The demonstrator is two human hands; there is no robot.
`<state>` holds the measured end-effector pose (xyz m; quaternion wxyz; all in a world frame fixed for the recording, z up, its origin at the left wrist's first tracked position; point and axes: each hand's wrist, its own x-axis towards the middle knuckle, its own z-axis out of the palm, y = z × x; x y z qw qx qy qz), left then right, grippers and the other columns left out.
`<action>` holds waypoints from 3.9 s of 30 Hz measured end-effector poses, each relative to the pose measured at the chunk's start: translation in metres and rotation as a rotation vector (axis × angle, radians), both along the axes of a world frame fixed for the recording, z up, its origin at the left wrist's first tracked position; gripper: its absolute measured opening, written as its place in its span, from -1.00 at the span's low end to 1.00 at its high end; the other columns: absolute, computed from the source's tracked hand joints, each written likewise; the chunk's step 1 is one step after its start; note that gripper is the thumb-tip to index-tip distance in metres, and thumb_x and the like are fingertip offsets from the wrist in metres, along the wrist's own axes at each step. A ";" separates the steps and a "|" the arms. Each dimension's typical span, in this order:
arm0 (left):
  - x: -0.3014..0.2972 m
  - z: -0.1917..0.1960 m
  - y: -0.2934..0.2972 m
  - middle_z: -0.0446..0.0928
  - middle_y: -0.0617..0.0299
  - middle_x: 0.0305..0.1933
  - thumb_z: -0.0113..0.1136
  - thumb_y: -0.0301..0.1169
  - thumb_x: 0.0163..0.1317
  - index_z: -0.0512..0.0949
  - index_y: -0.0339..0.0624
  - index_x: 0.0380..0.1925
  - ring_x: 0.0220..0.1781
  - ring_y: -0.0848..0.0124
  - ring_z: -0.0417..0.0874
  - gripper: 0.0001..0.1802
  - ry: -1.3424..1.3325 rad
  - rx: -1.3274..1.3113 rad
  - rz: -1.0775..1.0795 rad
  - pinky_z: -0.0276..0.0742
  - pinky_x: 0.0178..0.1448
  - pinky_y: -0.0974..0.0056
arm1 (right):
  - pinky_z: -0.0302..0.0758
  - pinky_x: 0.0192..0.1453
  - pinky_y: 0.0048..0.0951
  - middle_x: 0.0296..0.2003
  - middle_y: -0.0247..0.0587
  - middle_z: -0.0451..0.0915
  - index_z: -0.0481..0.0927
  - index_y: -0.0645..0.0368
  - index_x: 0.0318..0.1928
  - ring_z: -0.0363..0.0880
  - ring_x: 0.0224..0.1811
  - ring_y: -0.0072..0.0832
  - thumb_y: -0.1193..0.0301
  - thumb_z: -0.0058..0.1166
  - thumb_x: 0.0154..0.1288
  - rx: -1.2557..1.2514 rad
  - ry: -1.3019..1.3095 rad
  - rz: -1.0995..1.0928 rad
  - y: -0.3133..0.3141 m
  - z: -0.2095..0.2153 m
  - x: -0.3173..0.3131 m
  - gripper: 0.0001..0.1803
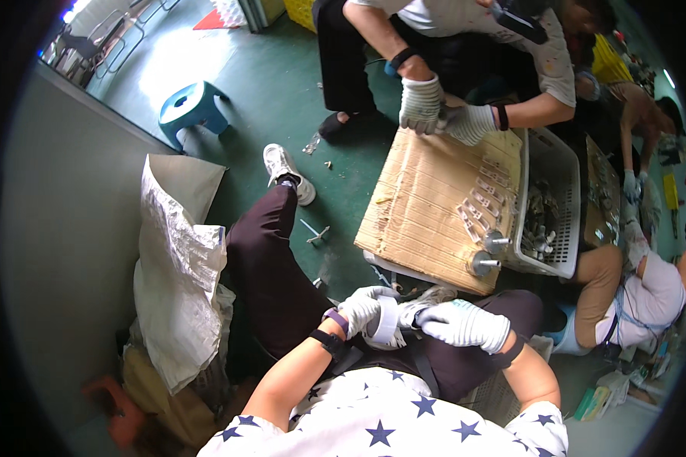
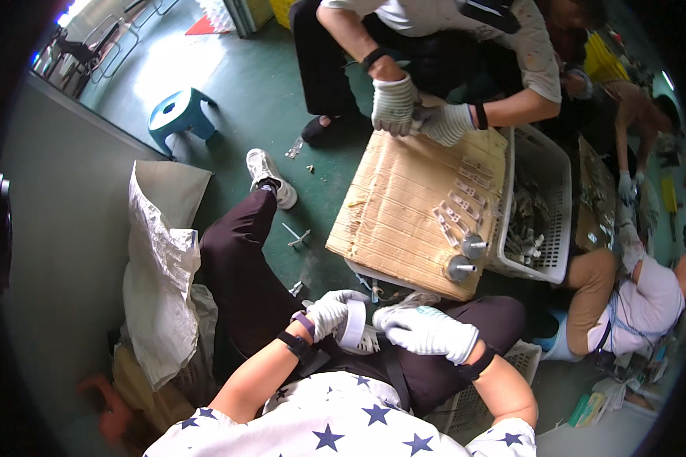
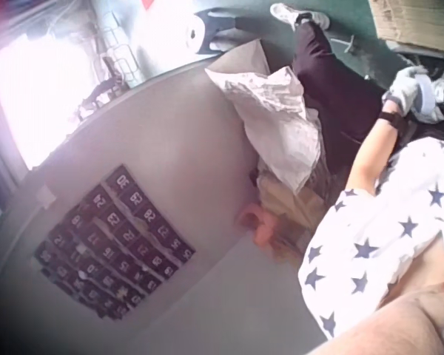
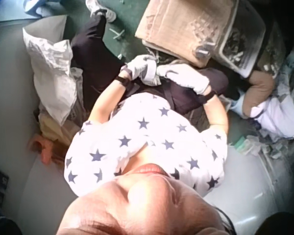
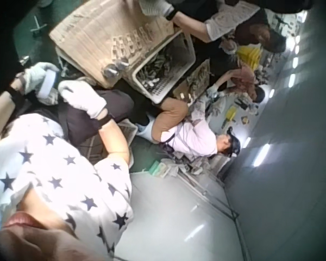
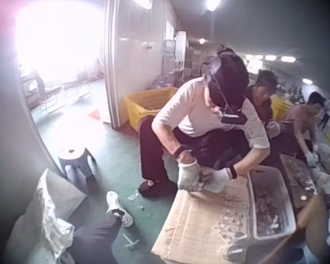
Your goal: Manually assemble mechanical components with tape and adhesive on a flat surface.
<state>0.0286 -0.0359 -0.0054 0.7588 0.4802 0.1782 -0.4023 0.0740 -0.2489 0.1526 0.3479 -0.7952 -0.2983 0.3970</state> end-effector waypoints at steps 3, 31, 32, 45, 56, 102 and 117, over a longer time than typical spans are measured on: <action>-0.004 -0.019 -0.003 0.58 0.19 -0.06 0.13 -0.57 0.12 0.55 -0.26 -0.02 -0.03 0.39 0.56 -0.63 -0.044 -0.056 0.041 0.43 0.16 0.29 | 0.43 0.09 -0.23 -0.10 -0.03 0.56 0.51 0.16 0.02 0.51 -0.01 -0.12 0.24 -0.09 0.33 0.089 -0.142 0.084 0.063 -0.001 0.034 -0.64; -0.047 -0.120 -0.048 0.39 0.07 0.27 0.00 -0.30 0.35 0.45 -0.11 0.15 0.23 0.18 0.35 -0.61 -0.503 0.309 -0.232 0.17 0.35 0.26 | 0.15 0.25 0.13 0.22 -0.39 0.45 0.49 -0.10 0.20 0.40 0.27 -0.34 0.14 -0.20 0.41 -0.900 -0.336 0.765 0.317 -0.375 0.128 -0.57; -0.045 -0.118 -0.047 0.39 0.07 0.27 0.00 -0.29 0.35 0.45 -0.11 0.15 0.23 0.18 0.35 -0.60 -0.477 0.274 -0.261 0.17 0.36 0.26 | 0.17 0.25 0.12 0.24 -0.42 0.43 0.49 -0.10 0.21 0.41 0.26 -0.34 0.13 -0.19 0.41 -0.901 -0.312 0.812 0.319 -0.371 0.131 -0.56; -0.050 -0.117 -0.044 0.36 0.06 0.30 0.00 -0.24 0.34 0.45 -0.12 0.15 0.28 0.21 0.31 -0.58 -0.411 0.230 -0.316 0.13 0.38 0.27 | 0.14 0.24 -0.04 0.27 -0.18 0.28 0.33 0.01 0.31 0.19 0.35 -0.18 0.15 -0.28 0.41 -0.978 -0.326 0.580 0.304 -0.410 0.114 -0.48; -0.011 -0.057 -0.002 0.45 0.02 0.20 -0.02 -0.32 0.31 0.49 -0.20 0.09 0.26 0.12 0.38 -0.62 -0.630 0.135 -0.189 0.20 0.35 0.18 | 0.39 -0.34 -0.26 -0.26 -0.50 0.70 0.72 -0.19 -0.21 0.67 -0.21 -0.46 0.27 0.01 0.22 -0.771 -0.401 0.377 0.322 -0.314 0.139 -0.78; -0.017 -0.044 -0.015 0.61 0.22 -0.37 0.09 -0.50 0.14 0.61 -0.20 -0.20 -0.41 0.35 0.60 -0.77 -0.046 0.203 -0.094 0.56 -0.34 0.22 | 0.49 -0.44 -0.48 -0.58 -0.19 0.53 0.11 0.13 0.38 0.53 -0.56 -0.48 0.56 -0.18 0.32 0.198 0.135 -0.936 -0.065 -0.137 0.015 -0.40; -0.007 0.018 -0.012 0.63 0.19 -0.25 -0.05 -0.54 0.12 0.60 -0.21 -0.13 -0.27 0.36 0.60 -0.67 -0.614 0.567 -0.866 0.53 -0.14 0.25 | 0.37 -0.45 -0.55 -0.45 -0.38 0.46 0.35 0.14 0.14 0.38 -0.51 -0.61 0.44 -0.04 0.35 0.163 -0.180 -0.667 -0.056 -0.160 0.014 -0.64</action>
